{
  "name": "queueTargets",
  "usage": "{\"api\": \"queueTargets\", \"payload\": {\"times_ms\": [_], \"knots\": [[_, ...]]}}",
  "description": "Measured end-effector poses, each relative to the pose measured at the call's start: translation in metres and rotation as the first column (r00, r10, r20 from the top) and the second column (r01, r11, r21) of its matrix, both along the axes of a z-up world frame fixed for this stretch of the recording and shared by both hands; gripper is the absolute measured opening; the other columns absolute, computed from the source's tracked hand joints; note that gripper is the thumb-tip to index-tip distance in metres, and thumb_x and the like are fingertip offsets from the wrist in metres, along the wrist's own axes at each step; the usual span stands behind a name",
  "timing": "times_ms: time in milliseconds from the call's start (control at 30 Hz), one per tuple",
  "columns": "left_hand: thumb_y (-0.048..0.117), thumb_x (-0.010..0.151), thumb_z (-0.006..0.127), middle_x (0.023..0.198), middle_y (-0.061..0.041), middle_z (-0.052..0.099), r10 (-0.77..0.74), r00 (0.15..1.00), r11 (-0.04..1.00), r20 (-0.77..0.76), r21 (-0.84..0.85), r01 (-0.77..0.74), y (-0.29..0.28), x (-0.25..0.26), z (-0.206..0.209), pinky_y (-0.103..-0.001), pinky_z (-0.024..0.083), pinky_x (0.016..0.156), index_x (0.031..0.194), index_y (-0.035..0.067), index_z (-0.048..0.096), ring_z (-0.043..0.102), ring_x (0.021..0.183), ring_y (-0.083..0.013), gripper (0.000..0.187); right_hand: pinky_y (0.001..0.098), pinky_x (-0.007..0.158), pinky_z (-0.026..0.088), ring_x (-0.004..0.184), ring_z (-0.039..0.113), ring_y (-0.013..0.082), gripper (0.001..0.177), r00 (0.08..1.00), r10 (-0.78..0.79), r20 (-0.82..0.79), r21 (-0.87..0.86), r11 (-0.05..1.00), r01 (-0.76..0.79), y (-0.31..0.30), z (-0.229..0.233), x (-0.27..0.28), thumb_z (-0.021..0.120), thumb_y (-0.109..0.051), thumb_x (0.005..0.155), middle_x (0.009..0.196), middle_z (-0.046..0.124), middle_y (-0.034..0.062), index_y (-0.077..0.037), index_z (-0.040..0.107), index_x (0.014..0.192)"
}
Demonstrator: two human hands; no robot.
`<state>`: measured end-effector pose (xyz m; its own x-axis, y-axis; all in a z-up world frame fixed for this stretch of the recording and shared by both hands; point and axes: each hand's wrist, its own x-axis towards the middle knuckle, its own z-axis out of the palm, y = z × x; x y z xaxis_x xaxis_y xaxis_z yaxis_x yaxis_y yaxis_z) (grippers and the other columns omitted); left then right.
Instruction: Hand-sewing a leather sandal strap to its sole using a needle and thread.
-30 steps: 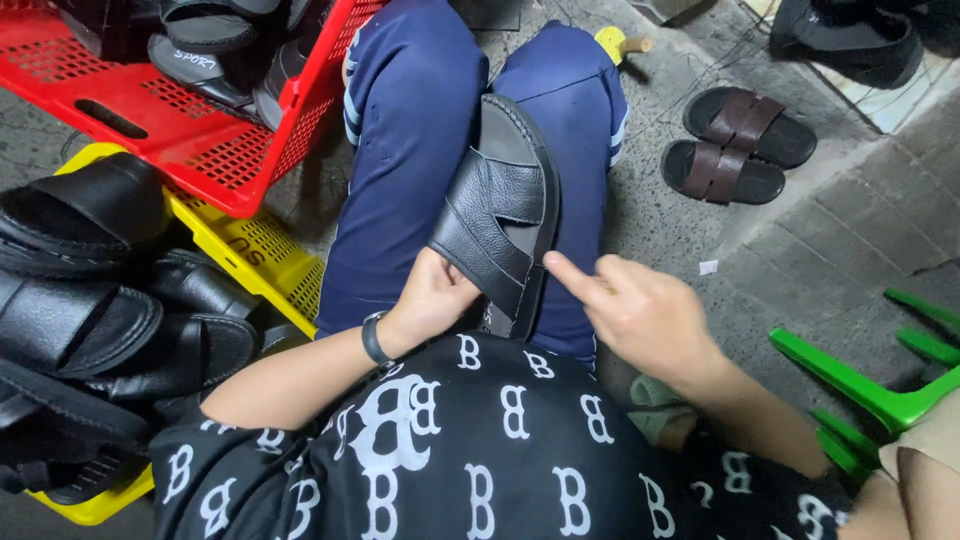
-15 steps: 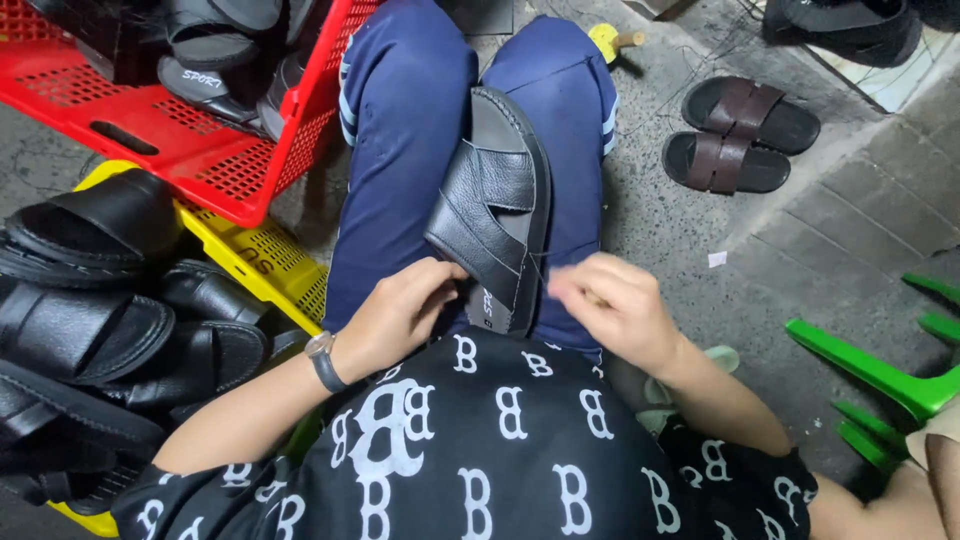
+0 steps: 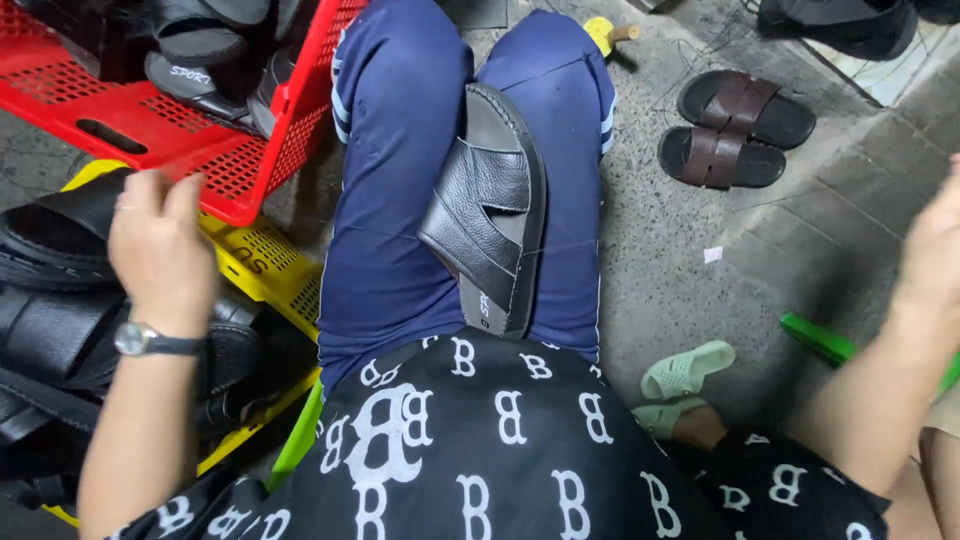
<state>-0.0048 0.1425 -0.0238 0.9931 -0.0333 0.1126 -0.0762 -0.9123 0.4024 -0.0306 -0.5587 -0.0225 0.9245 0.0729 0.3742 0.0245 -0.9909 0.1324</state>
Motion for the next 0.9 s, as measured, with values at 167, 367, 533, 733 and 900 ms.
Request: {"api": "queueTargets", "payload": {"times_ms": [167,367,533,733,900], "knots": [[0.003,0.066,0.068,0.099,-0.022,0.053,-0.467,0.864,0.871,0.189,-0.069,0.486,-0.108,-0.007,0.038,-0.055,0.041,0.086,0.097,-0.006,0.054,0.049,0.090,-0.0410,0.034,0.0455,0.090,0.048,0.097,0.063,0.0374,0.018,0.906,0.423,0.001,0.568,0.745,-0.348,0.259,0.074,0.016,0.054,0.012,0.101,0.108,0.068,0.0215,0.009,0.070,0.109],[0.017,0.091,0.058,0.110,-0.011,0.060,-0.563,0.818,0.485,0.121,-0.752,0.446,-0.110,-0.010,0.040,-0.046,0.040,0.098,0.062,0.011,0.063,0.054,0.116,-0.0378,0.030,0.0311,0.047,0.046,0.048,0.051,0.0212,0.030,0.697,0.715,-0.056,0.472,0.634,-0.613,0.293,0.032,0.011,0.058,-0.013,0.093,0.061,0.051,0.0032,-0.011,0.068,0.121],[0.016,0.102,0.045,0.052,0.000,0.023,-0.385,0.883,-0.061,-0.271,-0.946,-0.317,-0.095,0.010,-0.027,-0.022,0.038,0.040,0.079,-0.011,0.058,0.031,0.046,-0.0114,0.038,0.0290,0.048,0.043,0.048,0.043,0.0170,0.042,0.632,0.775,0.000,0.298,0.604,-0.739,0.297,0.022,0.029,0.035,-0.009,0.095,0.059,0.039,0.0003,-0.013,0.069,0.120],[0.004,0.103,0.055,0.094,-0.016,0.066,-0.298,0.952,0.781,0.075,-0.553,0.288,-0.058,0.038,0.009,-0.044,0.045,0.082,0.088,0.001,0.061,0.063,0.094,-0.0368,0.017,0.0380,0.056,0.051,0.062,0.060,0.0265,0.041,0.634,0.735,-0.240,0.537,0.644,-0.545,0.288,0.032,0.022,0.048,-0.028,0.098,0.084,0.056,0.0072,-0.014,0.054,0.136],[0.045,0.089,0.062,0.126,-0.023,0.050,-0.555,0.781,0.754,0.286,-0.225,0.617,-0.118,0.019,0.037,-0.056,0.033,0.104,0.122,0.000,0.057,0.042,0.124,-0.0431,0.056,0.0337,0.067,0.053,0.078,0.064,0.0229,0.038,0.671,0.679,-0.298,0.528,0.703,-0.477,0.280,0.027,0.002,0.046,-0.013,0.095,0.101,0.054,0.0029,-0.020,0.062,0.129]]}}
